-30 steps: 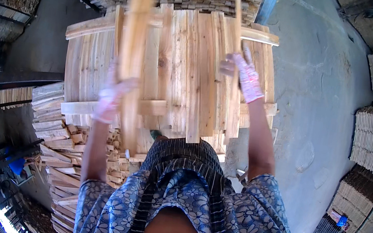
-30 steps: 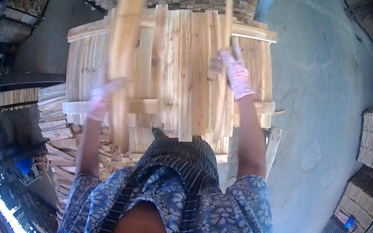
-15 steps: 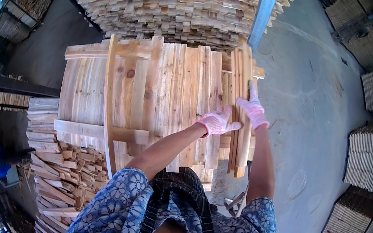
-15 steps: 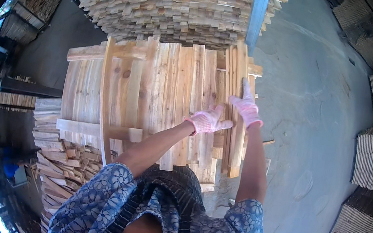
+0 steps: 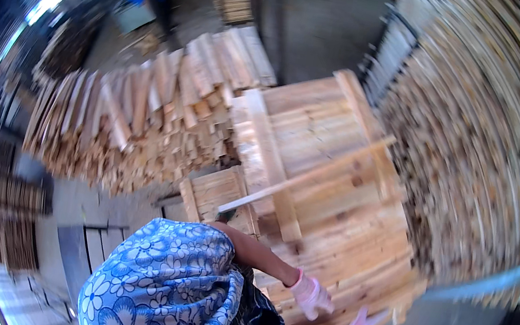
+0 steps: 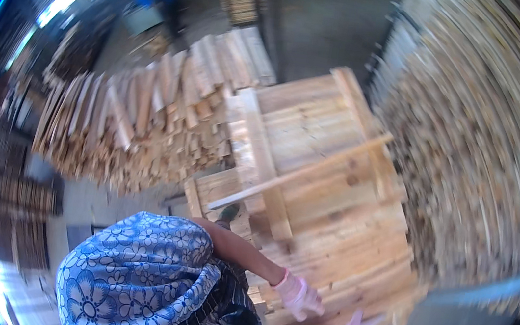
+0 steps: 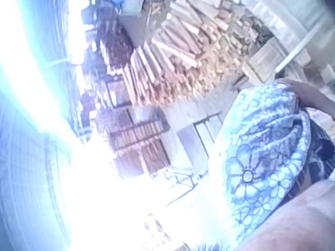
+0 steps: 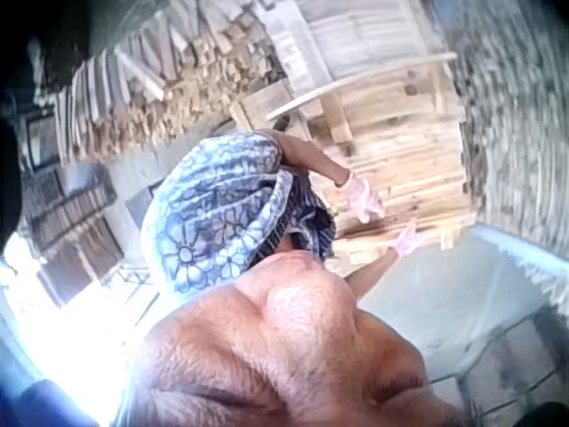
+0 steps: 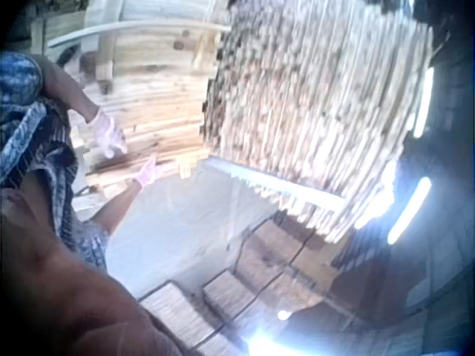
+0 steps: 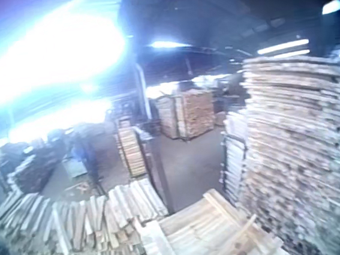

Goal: The person lifts stacks of wooden planks from a pile and carries them to a metal rack, placing them on top of existing stacks. The person repeats this process, moving wood from the floor to the rack and occasionally adjusting the planks to align them.

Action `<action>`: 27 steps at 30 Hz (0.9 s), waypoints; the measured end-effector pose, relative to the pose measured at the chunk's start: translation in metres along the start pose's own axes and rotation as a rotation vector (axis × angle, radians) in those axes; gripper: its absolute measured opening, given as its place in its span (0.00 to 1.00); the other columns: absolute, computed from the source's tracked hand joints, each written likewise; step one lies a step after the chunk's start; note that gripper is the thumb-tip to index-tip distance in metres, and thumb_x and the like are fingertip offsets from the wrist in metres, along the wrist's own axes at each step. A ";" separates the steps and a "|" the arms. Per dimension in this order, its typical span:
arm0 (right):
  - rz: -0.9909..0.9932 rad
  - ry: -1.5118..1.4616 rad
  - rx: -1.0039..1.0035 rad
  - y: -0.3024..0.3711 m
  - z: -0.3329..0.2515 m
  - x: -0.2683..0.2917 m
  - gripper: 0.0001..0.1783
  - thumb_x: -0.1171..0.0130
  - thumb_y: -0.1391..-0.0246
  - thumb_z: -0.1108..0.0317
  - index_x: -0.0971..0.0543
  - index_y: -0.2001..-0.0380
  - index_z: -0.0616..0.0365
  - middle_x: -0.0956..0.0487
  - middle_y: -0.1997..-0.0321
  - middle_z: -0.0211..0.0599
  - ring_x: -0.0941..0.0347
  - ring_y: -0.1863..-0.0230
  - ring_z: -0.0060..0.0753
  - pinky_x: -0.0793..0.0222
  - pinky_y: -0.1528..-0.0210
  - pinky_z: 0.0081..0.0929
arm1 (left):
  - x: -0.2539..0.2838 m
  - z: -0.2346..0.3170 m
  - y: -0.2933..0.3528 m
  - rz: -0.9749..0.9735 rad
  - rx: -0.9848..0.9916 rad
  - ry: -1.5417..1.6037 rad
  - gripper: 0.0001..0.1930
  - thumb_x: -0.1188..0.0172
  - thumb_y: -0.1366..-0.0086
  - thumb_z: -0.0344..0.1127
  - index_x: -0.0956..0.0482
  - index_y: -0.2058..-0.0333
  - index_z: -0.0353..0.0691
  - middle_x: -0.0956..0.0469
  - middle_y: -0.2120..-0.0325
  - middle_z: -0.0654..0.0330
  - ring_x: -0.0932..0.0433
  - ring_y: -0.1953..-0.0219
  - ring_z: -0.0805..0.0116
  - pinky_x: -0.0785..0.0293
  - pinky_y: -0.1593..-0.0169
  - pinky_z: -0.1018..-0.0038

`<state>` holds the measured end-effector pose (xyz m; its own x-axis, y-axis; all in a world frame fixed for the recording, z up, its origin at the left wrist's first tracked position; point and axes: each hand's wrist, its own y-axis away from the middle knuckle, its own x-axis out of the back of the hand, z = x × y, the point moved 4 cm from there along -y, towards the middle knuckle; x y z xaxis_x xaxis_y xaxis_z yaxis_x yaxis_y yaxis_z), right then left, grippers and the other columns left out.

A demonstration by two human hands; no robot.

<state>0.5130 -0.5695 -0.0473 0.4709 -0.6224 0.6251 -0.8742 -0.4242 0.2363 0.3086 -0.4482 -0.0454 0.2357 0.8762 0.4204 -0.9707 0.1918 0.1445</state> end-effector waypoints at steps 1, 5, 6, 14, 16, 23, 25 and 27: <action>-0.006 0.065 0.148 -0.005 0.003 0.006 0.46 0.42 0.38 0.67 0.54 0.24 0.62 0.52 0.20 0.50 0.54 0.21 0.44 0.60 0.21 0.35 | 0.013 0.003 0.008 0.106 -0.078 -0.016 0.33 0.38 0.40 0.48 0.31 0.38 0.41 0.25 0.49 0.42 0.26 0.47 0.41 0.28 0.42 0.53; 0.006 0.191 0.220 -0.015 0.055 0.029 0.39 0.47 0.35 0.64 0.47 0.26 0.60 0.47 0.22 0.52 0.46 0.25 0.49 0.50 0.25 0.42 | 0.047 0.020 0.092 0.256 -0.072 0.080 0.32 0.39 0.37 0.46 0.33 0.37 0.41 0.27 0.47 0.41 0.26 0.47 0.40 0.28 0.43 0.53; 0.005 0.256 0.217 -0.022 0.070 0.026 0.37 0.50 0.34 0.60 0.46 0.25 0.56 0.45 0.23 0.50 0.44 0.26 0.52 0.47 0.27 0.47 | 0.053 0.018 0.116 0.294 -0.021 0.099 0.32 0.39 0.37 0.46 0.33 0.37 0.41 0.27 0.47 0.42 0.26 0.47 0.40 0.28 0.43 0.53; 0.115 0.818 0.369 -0.021 0.022 -0.073 0.32 0.55 0.32 0.56 0.40 0.27 0.51 0.37 0.26 0.46 0.38 0.29 0.54 0.40 0.31 0.53 | 0.083 -0.022 0.287 0.779 0.146 0.307 0.27 0.38 0.34 0.41 0.30 0.39 0.37 0.23 0.48 0.45 0.23 0.45 0.52 0.26 0.42 0.62; 0.049 0.687 0.404 -0.009 -0.054 -0.114 0.33 0.53 0.33 0.59 0.41 0.27 0.54 0.38 0.26 0.48 0.38 0.29 0.52 0.42 0.30 0.50 | 0.090 -0.037 0.352 0.902 0.222 0.502 0.23 0.39 0.32 0.41 0.26 0.42 0.37 0.20 0.54 0.49 0.20 0.50 0.55 0.25 0.45 0.64; -0.451 0.005 0.490 0.111 -0.388 -0.288 0.35 0.46 0.36 0.69 0.42 0.28 0.65 0.40 0.25 0.54 0.39 0.29 0.47 0.46 0.27 0.37 | 0.025 -0.140 0.675 1.764 0.538 1.117 0.15 0.39 0.30 0.45 0.20 0.53 0.42 0.20 0.70 0.64 0.19 0.69 0.75 0.22 0.67 0.76; -0.621 0.230 0.953 0.186 -0.459 -0.395 0.30 0.47 0.35 0.72 0.36 0.31 0.67 0.31 0.32 0.51 0.32 0.36 0.44 0.40 0.32 0.34 | -0.015 -0.191 0.751 2.016 0.623 1.171 0.18 0.38 0.31 0.45 0.22 0.49 0.40 0.19 0.69 0.62 0.19 0.69 0.73 0.21 0.65 0.75; -0.844 0.559 1.217 0.252 -0.499 -0.510 0.27 0.47 0.39 0.73 0.30 0.35 0.58 0.26 0.43 0.51 0.29 0.44 0.49 0.35 0.39 0.37 | -0.055 -0.237 0.818 2.259 0.963 0.993 0.26 0.35 0.34 0.50 0.24 0.44 0.39 0.18 0.66 0.58 0.18 0.65 0.67 0.19 0.61 0.71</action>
<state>-0.0064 -0.0312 0.0648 0.4115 0.2498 0.8765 0.3489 -0.9316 0.1017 -0.5097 -0.2345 -0.1624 -0.7707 -0.6074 0.1929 0.5998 -0.5890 0.5417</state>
